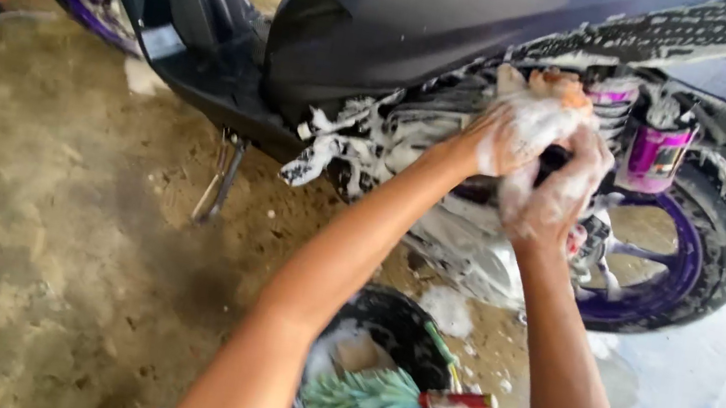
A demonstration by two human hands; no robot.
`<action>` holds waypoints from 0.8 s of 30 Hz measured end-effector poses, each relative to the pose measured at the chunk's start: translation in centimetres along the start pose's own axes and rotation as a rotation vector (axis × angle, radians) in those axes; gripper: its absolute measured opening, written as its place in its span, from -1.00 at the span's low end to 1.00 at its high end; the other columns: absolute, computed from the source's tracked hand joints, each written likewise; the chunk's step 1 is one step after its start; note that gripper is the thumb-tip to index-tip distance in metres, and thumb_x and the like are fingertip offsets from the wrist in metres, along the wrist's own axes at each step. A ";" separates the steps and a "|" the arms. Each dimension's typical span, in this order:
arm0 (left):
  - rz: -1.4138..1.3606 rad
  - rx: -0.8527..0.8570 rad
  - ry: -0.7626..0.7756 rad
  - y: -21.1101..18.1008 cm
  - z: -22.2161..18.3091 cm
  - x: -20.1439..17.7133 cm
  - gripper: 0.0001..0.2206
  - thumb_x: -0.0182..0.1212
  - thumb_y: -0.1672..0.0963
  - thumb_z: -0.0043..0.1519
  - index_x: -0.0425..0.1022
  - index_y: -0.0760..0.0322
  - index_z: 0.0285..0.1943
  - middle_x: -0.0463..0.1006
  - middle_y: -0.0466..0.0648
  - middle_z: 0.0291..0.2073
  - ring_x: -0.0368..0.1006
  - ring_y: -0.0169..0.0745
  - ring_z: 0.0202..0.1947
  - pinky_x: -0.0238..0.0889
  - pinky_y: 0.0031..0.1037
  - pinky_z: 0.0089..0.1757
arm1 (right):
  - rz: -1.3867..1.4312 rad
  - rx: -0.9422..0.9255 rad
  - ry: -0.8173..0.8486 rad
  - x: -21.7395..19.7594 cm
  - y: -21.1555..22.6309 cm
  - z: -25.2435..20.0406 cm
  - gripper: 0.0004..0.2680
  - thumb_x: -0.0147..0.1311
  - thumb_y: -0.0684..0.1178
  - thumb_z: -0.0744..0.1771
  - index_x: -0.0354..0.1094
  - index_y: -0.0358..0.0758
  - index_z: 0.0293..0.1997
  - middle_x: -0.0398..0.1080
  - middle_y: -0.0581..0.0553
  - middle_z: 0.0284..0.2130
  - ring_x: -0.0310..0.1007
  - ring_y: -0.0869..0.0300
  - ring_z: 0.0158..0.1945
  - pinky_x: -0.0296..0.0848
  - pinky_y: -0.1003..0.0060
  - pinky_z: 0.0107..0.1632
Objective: The person scrubs the rear wheel and engine area of a motorcycle using a soapy sponge and a brush. They repeatedly dip the sponge into a bucket of soapy water and scrub various parts of the bike's lower section.
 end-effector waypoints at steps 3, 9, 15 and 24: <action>0.194 0.217 0.152 -2.6 0.6 -0.2 -0.46 -0.27 -0.13 0.38 0.26 0.21 0.37 0.42 0.19 0.24 0.38 0.13 0.24 0.30 -0.22 0.22 | 0.195 0.139 0.073 1.3 -1.6 0.1 -0.52 0.19 -0.30 0.20 0.10 -0.43 0.25 0.13 -0.43 0.08 0.23 -0.40 0.20 0.27 -0.21 0.25; 0.484 -1.171 0.682 18.2 -14.3 -7.8 -0.47 -0.36 -0.24 0.17 0.07 -0.39 0.34 0.45 -0.13 0.22 0.43 0.02 0.19 0.30 0.13 0.09 | 0.125 0.082 0.041 1.6 -1.2 -0.1 -0.55 0.14 -0.23 0.19 0.18 -0.40 0.22 0.12 -0.37 0.08 0.26 -0.27 0.21 0.34 -0.09 0.21; 0.434 -0.945 0.525 0.9 -2.0 -8.3 -0.29 -0.59 -0.38 0.15 0.45 -0.30 0.10 0.57 -0.07 0.05 0.41 0.10 0.20 0.27 0.10 0.06 | 0.163 0.101 0.043 0.9 -0.7 0.1 -0.57 0.16 -0.27 0.17 0.24 -0.43 0.17 0.14 -0.39 0.06 0.27 -0.34 0.18 0.34 -0.14 0.20; -0.315 -0.348 0.221 -9.0 4.3 -6.0 -0.54 -0.32 -0.13 0.36 0.59 -0.07 -0.06 0.65 -0.22 -0.07 0.68 -0.41 -0.20 0.66 -0.72 -0.40 | 0.124 0.108 0.046 0.2 -0.7 0.2 -0.65 0.16 -0.23 0.21 0.27 -0.45 0.10 0.16 -0.40 0.05 0.31 -0.37 0.15 0.37 -0.20 0.13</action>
Point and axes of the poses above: each hand's wrist, its own z-axis towards the middle knuckle, its own x-axis out of the palm, y = z × x, the point moved 10 cm from there along z, towards the middle knuckle
